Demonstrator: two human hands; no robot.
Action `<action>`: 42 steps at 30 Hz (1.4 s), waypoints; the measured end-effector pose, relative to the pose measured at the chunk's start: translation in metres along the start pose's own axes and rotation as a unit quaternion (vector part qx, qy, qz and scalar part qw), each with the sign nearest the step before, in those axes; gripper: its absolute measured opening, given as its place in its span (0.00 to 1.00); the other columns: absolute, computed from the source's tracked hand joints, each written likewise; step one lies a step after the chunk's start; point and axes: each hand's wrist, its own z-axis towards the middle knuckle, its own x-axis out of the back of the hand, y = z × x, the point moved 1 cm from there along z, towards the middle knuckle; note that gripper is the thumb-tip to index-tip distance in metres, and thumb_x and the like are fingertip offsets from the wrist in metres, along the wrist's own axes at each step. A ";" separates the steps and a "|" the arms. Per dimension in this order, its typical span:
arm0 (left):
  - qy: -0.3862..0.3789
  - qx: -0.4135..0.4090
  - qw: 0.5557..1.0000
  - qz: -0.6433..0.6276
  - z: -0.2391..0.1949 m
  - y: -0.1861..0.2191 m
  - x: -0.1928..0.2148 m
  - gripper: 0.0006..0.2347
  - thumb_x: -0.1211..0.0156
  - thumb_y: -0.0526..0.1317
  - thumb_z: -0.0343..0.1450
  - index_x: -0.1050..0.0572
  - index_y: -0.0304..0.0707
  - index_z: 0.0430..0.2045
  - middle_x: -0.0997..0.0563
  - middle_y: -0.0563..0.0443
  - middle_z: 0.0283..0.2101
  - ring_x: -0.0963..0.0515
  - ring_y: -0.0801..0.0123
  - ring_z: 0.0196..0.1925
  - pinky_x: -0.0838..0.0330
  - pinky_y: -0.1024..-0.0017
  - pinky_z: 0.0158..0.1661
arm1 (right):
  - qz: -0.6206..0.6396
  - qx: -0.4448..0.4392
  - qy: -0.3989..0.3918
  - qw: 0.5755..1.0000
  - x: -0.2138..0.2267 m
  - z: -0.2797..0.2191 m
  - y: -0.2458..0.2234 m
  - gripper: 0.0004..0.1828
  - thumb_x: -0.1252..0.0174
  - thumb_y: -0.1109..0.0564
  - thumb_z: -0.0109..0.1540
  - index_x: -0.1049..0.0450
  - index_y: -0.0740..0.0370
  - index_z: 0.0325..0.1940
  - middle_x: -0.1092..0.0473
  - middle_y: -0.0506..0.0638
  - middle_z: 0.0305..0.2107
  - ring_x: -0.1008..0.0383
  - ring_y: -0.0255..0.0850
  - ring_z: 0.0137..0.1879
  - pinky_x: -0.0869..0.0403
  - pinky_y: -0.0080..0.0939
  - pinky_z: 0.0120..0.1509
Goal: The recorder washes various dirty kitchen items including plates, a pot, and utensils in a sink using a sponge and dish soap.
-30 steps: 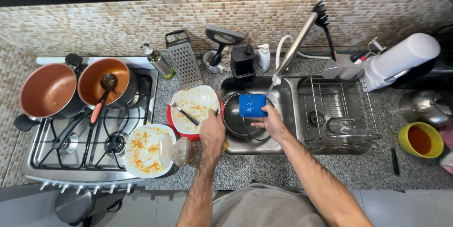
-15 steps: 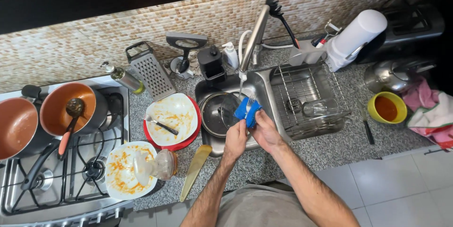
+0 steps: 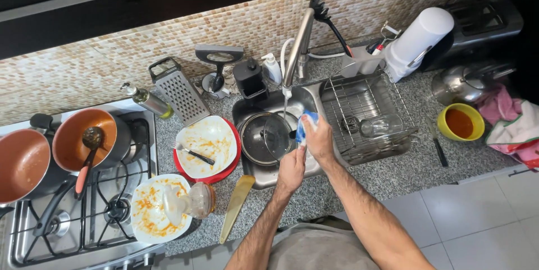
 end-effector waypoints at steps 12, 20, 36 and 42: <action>0.024 0.027 0.999 0.021 0.017 -0.037 0.022 0.28 0.58 0.56 0.87 0.26 0.34 0.22 0.19 0.27 0.26 0.16 0.30 0.38 0.25 0.41 0.46 | -0.022 -0.051 0.033 0.998 0.026 0.043 -0.018 0.32 0.36 0.31 0.72 0.23 0.63 0.35 0.27 0.62 0.22 0.25 0.57 0.30 0.26 0.57 0.40; -0.010 0.062 0.998 -0.006 0.036 -0.016 0.021 0.26 0.58 0.54 0.86 0.26 0.44 0.18 0.21 0.44 0.19 0.16 0.50 0.33 0.22 0.53 0.42 | 0.346 -0.253 -0.090 0.899 -0.008 -0.030 -0.031 0.21 0.36 0.38 0.74 0.19 0.58 0.44 0.26 0.45 0.31 0.23 0.37 0.38 0.21 0.39 0.51; -0.027 0.037 0.999 0.005 0.015 0.016 0.029 0.27 0.56 0.56 0.86 0.26 0.38 0.20 0.20 0.32 0.23 0.17 0.42 0.35 0.23 0.47 0.43 | -0.001 -0.002 -0.002 1.000 0.002 0.022 -0.010 0.26 0.31 0.38 0.70 0.23 0.59 0.29 0.29 0.54 0.16 0.31 0.42 0.25 0.30 0.46 0.31; -0.047 0.061 0.993 -0.088 0.019 0.013 0.020 0.26 0.56 0.53 0.87 0.30 0.46 0.16 0.30 0.54 0.09 0.25 0.68 0.15 0.28 0.73 0.21 | 0.075 -0.033 -0.064 0.995 -0.007 0.014 -0.001 0.19 0.31 0.44 0.68 0.22 0.58 0.31 0.28 0.46 0.19 0.31 0.38 0.28 0.28 0.44 0.32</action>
